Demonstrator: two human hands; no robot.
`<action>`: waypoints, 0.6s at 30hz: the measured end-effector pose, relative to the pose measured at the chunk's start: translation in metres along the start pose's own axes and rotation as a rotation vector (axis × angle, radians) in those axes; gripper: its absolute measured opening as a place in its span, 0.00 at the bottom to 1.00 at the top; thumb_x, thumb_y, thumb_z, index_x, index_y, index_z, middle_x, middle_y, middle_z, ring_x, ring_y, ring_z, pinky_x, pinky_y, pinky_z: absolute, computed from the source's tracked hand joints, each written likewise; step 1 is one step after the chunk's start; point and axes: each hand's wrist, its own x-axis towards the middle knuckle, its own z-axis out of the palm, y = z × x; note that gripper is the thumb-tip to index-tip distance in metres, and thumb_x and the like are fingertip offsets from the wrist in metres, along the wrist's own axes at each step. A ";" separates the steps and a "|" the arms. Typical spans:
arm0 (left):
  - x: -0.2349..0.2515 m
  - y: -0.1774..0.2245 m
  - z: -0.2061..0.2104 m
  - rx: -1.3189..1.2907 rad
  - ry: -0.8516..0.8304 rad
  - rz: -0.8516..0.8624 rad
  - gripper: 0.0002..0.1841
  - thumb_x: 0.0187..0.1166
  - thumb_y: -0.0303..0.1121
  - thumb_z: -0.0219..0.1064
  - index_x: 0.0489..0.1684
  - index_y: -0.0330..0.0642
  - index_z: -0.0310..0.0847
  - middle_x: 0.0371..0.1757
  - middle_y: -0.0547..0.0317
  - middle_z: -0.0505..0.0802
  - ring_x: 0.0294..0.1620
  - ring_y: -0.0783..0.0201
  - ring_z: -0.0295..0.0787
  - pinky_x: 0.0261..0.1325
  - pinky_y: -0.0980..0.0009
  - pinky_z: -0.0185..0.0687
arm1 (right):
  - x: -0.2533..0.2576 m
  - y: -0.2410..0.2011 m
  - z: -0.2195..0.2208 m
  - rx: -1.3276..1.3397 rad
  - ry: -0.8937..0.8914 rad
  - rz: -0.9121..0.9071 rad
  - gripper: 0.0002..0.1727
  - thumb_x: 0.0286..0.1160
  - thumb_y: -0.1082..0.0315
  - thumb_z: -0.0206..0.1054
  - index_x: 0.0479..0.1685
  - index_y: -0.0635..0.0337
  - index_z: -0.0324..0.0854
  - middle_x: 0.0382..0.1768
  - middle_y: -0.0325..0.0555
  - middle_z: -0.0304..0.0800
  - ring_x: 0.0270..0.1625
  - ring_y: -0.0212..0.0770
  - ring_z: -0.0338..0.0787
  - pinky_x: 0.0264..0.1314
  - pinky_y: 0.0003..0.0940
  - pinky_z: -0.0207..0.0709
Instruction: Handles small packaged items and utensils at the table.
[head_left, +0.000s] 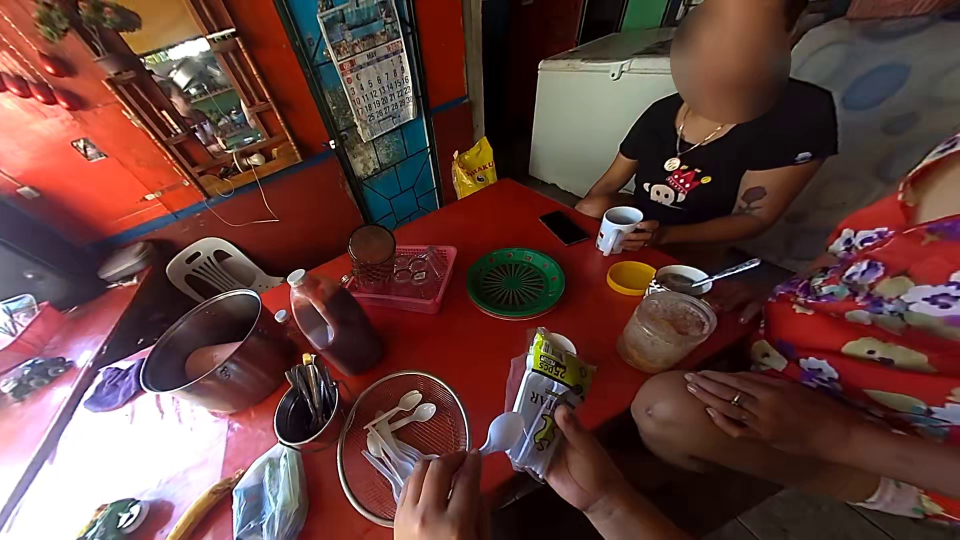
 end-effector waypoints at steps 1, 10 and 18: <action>-0.002 0.001 -0.003 -0.001 -0.016 -0.004 0.13 0.74 0.30 0.65 0.48 0.47 0.97 0.45 0.59 0.96 0.45 0.61 0.91 0.48 0.67 0.87 | 0.000 -0.001 0.000 0.000 0.001 0.003 0.44 0.52 0.43 0.87 0.66 0.59 0.74 0.51 0.56 0.92 0.52 0.51 0.96 0.55 0.52 0.92; -0.002 0.004 -0.019 -0.009 -0.045 -0.027 0.12 0.75 0.29 0.66 0.46 0.46 0.96 0.44 0.59 0.96 0.45 0.61 0.91 0.49 0.67 0.86 | 0.000 -0.003 -0.001 0.014 -0.046 0.027 0.46 0.52 0.40 0.85 0.68 0.58 0.73 0.53 0.56 0.92 0.54 0.52 0.95 0.57 0.53 0.90; 0.006 0.014 0.020 -0.167 0.040 -0.051 0.11 0.77 0.27 0.65 0.47 0.41 0.95 0.45 0.55 0.94 0.50 0.64 0.92 0.57 0.74 0.88 | -0.010 0.011 0.008 -0.071 -0.142 0.033 0.43 0.57 0.45 0.85 0.69 0.57 0.70 0.53 0.52 0.92 0.55 0.48 0.94 0.59 0.50 0.90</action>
